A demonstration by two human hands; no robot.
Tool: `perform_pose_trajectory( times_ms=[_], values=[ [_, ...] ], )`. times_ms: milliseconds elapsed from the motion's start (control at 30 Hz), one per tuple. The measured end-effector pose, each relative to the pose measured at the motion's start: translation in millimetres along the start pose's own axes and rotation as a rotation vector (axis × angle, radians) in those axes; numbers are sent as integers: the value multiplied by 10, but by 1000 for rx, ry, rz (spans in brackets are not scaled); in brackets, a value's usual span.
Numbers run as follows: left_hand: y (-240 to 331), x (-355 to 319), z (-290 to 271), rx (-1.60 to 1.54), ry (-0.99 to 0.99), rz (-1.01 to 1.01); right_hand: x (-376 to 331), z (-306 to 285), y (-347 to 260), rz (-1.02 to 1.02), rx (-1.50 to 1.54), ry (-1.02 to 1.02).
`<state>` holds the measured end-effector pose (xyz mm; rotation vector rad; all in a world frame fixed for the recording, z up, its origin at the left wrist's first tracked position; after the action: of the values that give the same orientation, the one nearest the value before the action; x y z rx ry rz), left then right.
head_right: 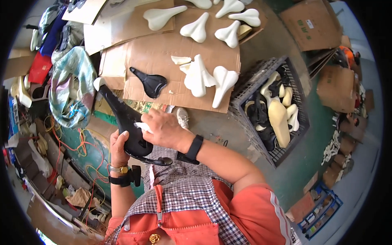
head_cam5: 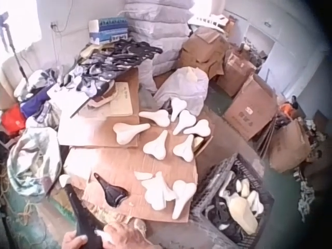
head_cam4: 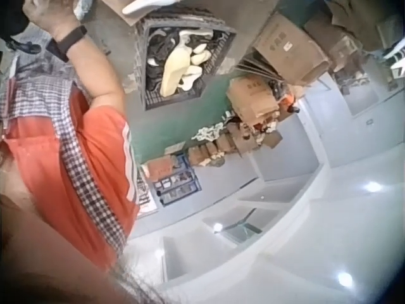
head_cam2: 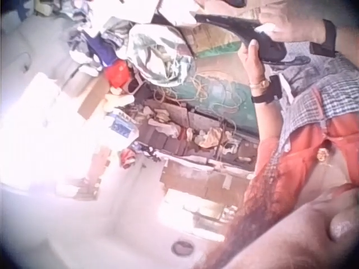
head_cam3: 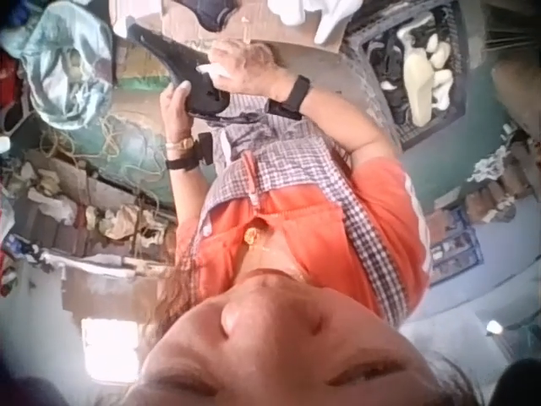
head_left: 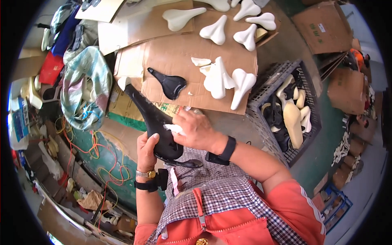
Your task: Assembling the foam padding onto the plastic bases of bicycle seats in a workshop.
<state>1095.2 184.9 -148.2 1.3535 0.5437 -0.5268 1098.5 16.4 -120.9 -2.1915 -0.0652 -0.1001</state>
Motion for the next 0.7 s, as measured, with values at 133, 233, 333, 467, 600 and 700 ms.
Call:
perform_pose_trajectory(
  times_ms=[133, 233, 333, 467, 600, 700],
  values=[
    [-159, 164, -33, 122, -4, 38, -40, 50, -79, 19, 99, -70],
    [-401, 568, -253, 705, 63, 222, -27, -23, -270, 83, 348, -78],
    [-478, 538, -310, 226, 108, 81, -88, -149, 550, 245, 187, 60],
    [-489, 508, -290, 194, 85, 4, -335, -594, 1948, 348, -189, 441],
    [-585, 490, -254, 157, 71, -48, -338, -879, 2713, 407, -402, 585],
    [-590, 519, -74, 92, 50, -71, -338, -978, 3145, 445, -514, 595]
  ],
)
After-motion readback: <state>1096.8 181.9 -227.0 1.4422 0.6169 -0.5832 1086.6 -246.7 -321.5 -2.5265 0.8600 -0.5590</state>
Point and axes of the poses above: each hand's wrist, its own x-axis towards the middle knuckle, its own z-axis out of the palm, y = z × x, the point moved 6 cm from there along x, towards the middle knuckle, and after that the axes turned 12 degrees about y, right-handed, at the moved point
